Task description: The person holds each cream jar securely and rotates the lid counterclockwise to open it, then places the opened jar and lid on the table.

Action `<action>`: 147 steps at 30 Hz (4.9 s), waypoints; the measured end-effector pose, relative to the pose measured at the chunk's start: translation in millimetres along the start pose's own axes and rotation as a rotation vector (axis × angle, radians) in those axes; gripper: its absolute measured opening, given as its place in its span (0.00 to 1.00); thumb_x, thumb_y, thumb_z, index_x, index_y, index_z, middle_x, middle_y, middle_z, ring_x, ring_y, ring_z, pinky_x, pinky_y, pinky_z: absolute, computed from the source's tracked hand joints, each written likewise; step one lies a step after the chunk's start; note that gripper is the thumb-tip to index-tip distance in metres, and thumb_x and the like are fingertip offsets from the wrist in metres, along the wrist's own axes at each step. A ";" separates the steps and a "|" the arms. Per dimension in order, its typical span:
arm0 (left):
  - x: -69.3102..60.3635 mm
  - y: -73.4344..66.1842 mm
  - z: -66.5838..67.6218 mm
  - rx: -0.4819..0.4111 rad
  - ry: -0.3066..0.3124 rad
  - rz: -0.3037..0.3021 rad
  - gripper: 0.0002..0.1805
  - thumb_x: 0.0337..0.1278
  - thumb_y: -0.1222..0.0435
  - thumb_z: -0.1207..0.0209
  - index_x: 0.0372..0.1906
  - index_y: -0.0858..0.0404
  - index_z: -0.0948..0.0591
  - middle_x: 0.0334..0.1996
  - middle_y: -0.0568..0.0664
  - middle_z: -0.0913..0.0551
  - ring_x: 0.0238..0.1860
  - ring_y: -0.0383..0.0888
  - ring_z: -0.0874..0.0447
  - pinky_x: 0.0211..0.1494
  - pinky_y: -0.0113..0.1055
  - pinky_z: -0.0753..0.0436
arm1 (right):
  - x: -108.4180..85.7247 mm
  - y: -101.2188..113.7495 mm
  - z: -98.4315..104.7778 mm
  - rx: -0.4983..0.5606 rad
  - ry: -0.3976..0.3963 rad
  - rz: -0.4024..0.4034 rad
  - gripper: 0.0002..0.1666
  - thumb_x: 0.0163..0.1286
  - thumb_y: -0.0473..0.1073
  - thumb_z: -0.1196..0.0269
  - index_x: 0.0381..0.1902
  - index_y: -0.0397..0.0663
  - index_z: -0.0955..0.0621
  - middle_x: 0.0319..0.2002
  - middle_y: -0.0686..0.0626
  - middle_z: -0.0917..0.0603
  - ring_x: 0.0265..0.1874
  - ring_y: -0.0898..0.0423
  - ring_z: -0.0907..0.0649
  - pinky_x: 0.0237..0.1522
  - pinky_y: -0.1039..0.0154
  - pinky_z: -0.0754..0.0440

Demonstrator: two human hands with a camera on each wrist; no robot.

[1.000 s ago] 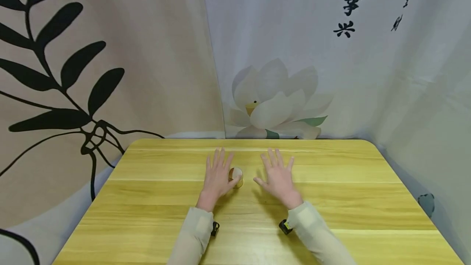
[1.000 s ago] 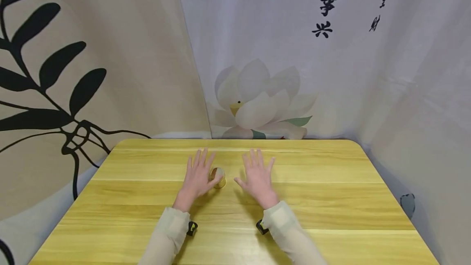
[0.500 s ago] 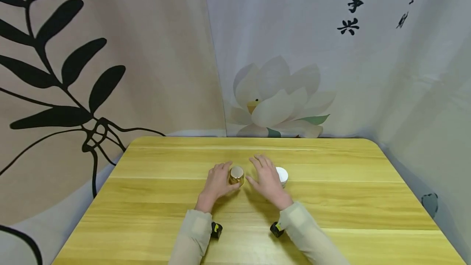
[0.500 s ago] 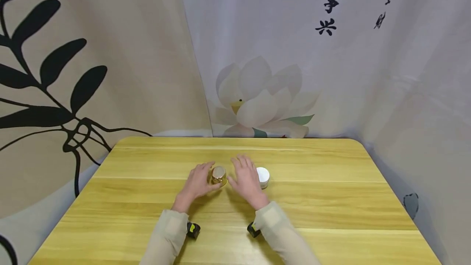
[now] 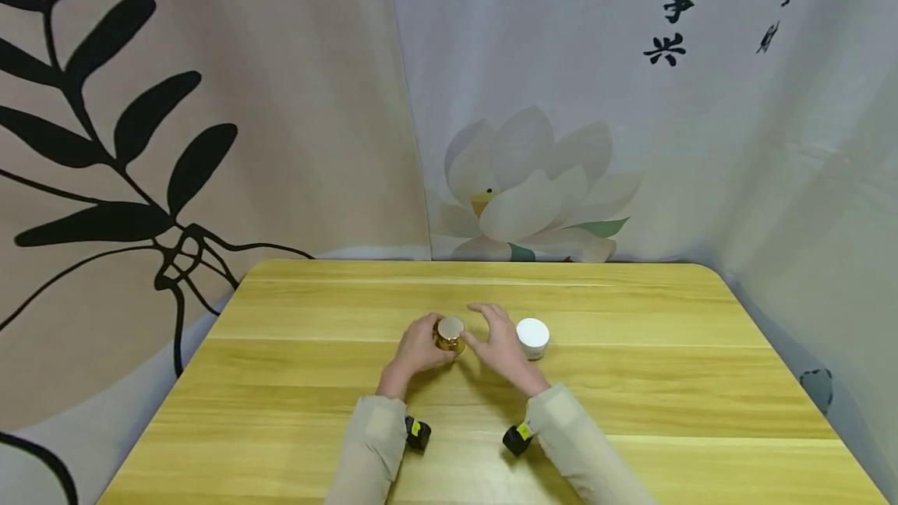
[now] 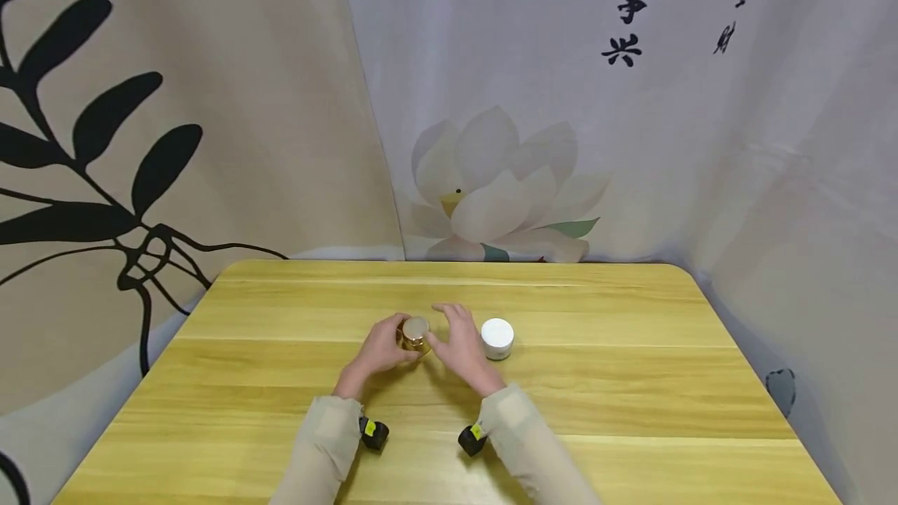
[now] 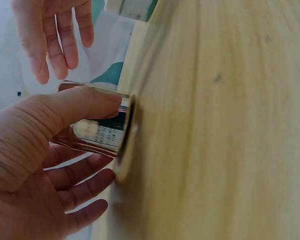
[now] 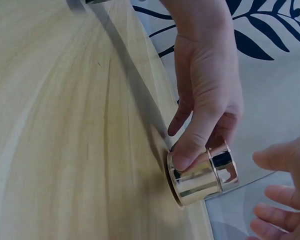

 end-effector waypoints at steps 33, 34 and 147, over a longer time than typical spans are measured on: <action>8.7 -7.4 1.5 -0.289 -0.079 0.035 0.24 0.34 0.67 0.27 0.41 0.70 0.21 0.32 0.53 0.20 0.32 0.43 0.25 0.36 0.36 0.23 | -4.0 -0.3 26.9 0.174 -0.081 -0.023 0.23 0.57 0.35 0.33 0.51 0.37 0.23 0.49 0.40 0.21 0.50 0.42 0.23 0.47 0.45 0.23; 8.7 -10.0 2.4 -0.292 -0.079 0.029 0.24 0.34 0.68 0.27 0.42 0.70 0.21 0.32 0.53 0.20 0.32 0.43 0.25 0.36 0.35 0.23 | -3.7 1.3 29.4 0.177 -0.084 -0.021 0.23 0.57 0.35 0.33 0.52 0.37 0.23 0.49 0.40 0.21 0.50 0.42 0.23 0.48 0.45 0.23; 6.9 -99.7 22.6 -0.420 -0.068 -0.185 0.13 0.35 0.71 0.30 0.31 0.66 0.19 0.20 0.46 0.27 0.23 0.38 0.32 0.25 0.26 0.32 | 7.2 20.5 86.5 0.283 0.020 0.016 0.24 0.52 0.39 0.28 0.46 0.43 0.26 0.54 0.43 0.25 0.55 0.47 0.28 0.52 0.43 0.31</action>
Point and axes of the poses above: each hand's wrist, its own x-axis towards the middle knuckle, its own z-axis out of the back of the hand, y = z × x, the point moved 7 cm from there along x, towards the middle knuckle
